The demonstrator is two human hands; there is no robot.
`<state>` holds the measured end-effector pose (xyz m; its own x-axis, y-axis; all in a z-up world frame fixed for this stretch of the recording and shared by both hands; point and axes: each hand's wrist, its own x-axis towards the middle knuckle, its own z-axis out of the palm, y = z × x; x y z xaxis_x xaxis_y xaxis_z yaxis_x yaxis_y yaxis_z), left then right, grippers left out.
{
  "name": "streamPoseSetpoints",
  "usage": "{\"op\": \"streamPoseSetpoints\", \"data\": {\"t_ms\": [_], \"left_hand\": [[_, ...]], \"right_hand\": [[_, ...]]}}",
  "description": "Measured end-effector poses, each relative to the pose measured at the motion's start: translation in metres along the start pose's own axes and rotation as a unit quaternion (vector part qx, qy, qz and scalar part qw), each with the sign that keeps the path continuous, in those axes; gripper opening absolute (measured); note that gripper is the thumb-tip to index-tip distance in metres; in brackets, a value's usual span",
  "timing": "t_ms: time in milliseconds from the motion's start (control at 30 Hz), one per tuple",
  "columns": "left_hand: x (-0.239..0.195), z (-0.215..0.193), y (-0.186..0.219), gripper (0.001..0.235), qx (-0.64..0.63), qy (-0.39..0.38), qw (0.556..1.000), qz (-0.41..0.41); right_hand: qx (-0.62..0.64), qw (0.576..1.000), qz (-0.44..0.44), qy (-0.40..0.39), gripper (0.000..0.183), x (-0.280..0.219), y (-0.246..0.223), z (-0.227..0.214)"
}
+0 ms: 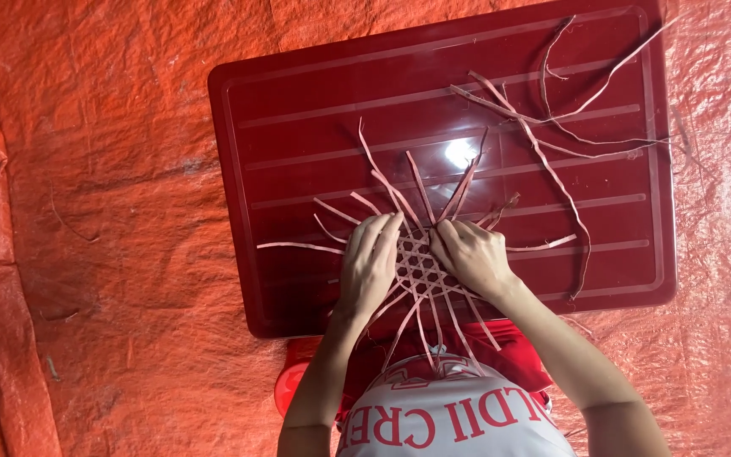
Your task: A person is weaving thin plastic strips together on a small table to create the base of a basket.
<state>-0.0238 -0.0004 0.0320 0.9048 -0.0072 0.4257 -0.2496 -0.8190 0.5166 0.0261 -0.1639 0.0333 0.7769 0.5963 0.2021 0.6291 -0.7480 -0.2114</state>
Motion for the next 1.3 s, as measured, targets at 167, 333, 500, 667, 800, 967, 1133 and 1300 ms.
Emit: {"op": "streamPoseSetpoints", "data": {"t_ms": [167, 333, 500, 667, 800, 967, 1133, 1300], "left_hand": [[-0.011, 0.002, -0.011, 0.048, 0.098, -0.054, 0.989, 0.097], [0.004, -0.001, -0.009, 0.06, 0.164, -0.117, 0.973, 0.114], [-0.007, 0.016, -0.021, 0.049, 0.144, -0.063, 0.981, 0.114], [-0.014, 0.018, -0.025, 0.019, 0.171, -0.066, 0.979, 0.091], [-0.001, 0.006, -0.017, 0.013, 0.164, -0.122, 0.977, 0.06], [0.0, 0.011, -0.019, 0.006, 0.136, -0.164, 0.977, 0.019], [0.002, 0.01, -0.024, 0.002, 0.081, -0.211, 0.974, -0.012], [-0.001, 0.014, -0.029, 0.004, 0.055, -0.222, 0.973, -0.008]], "right_hand": [[-0.011, 1.0, -0.011, -0.008, 0.019, -0.001, 0.001, 0.002], [-0.008, 1.0, -0.003, -0.012, 0.018, -0.003, 0.001, 0.003], [-0.004, 1.0, -0.002, -0.017, 0.019, -0.001, 0.002, 0.001], [-0.006, 1.0, -0.005, -0.014, 0.02, -0.002, 0.002, 0.001], [-0.008, 1.0, -0.003, -0.017, 0.021, -0.002, 0.002, 0.0], [-0.004, 1.0, -0.004, -0.016, 0.02, -0.003, 0.003, 0.003], [0.004, 1.0, -0.001, -0.013, 0.02, -0.004, 0.005, 0.006], [0.008, 1.0, 0.001, -0.005, 0.02, -0.009, 0.008, 0.014]]}}
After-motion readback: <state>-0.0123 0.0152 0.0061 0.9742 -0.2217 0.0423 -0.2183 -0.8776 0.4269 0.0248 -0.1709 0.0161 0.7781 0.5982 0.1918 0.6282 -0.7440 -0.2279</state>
